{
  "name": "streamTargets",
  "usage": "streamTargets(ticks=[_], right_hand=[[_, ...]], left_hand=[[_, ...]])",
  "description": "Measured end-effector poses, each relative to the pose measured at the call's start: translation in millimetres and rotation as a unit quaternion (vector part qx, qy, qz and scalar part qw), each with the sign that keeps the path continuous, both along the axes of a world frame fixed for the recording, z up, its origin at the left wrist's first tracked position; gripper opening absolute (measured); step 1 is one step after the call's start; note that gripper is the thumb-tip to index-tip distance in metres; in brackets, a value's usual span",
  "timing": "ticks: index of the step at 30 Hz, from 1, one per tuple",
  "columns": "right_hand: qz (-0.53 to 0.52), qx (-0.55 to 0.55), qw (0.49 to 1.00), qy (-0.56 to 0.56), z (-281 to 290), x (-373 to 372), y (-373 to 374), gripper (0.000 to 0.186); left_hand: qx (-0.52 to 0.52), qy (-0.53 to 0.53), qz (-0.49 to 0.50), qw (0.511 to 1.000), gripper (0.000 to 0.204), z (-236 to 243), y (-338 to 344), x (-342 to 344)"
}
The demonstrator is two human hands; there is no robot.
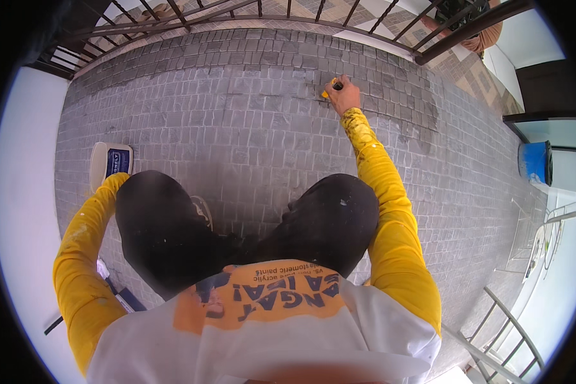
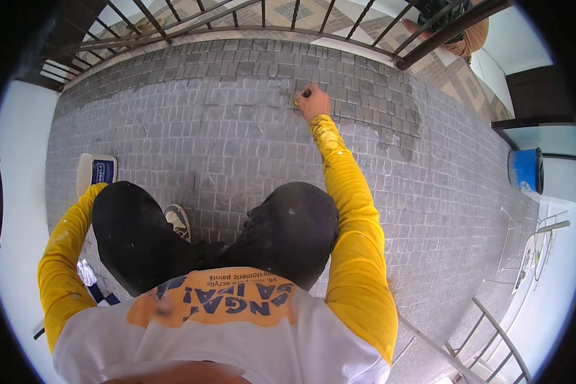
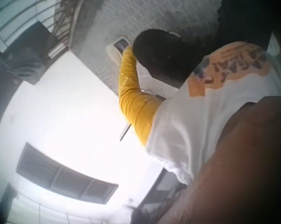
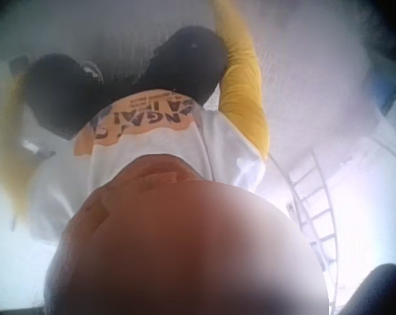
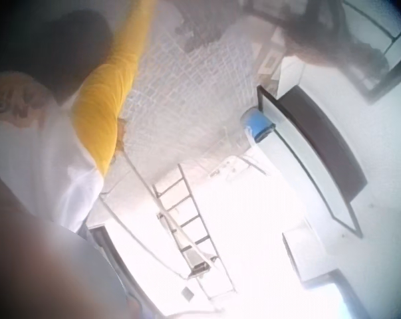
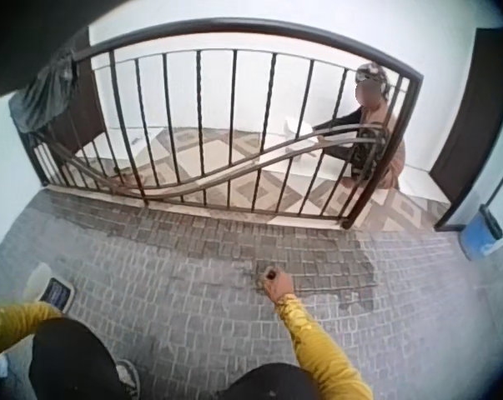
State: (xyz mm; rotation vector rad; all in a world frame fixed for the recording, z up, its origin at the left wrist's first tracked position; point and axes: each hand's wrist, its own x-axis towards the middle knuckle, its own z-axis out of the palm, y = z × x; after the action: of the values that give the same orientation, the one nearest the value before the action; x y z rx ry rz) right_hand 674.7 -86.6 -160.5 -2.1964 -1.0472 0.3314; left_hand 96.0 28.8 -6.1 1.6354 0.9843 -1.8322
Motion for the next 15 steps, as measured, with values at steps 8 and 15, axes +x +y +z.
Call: streamTargets(ticks=[8,15], right_hand=[[0.03,-0.2,0.974,0.105,34,74,21,0.038],[-0.05,-0.135,0.974,0.174,71,48,12,0.03]], left_hand=[[0.288,0.054,0.311,0.904,0.076,-155,-43,-221],[0.584,0.112,0.576,0.561,0.074,-253,-89,-319]])
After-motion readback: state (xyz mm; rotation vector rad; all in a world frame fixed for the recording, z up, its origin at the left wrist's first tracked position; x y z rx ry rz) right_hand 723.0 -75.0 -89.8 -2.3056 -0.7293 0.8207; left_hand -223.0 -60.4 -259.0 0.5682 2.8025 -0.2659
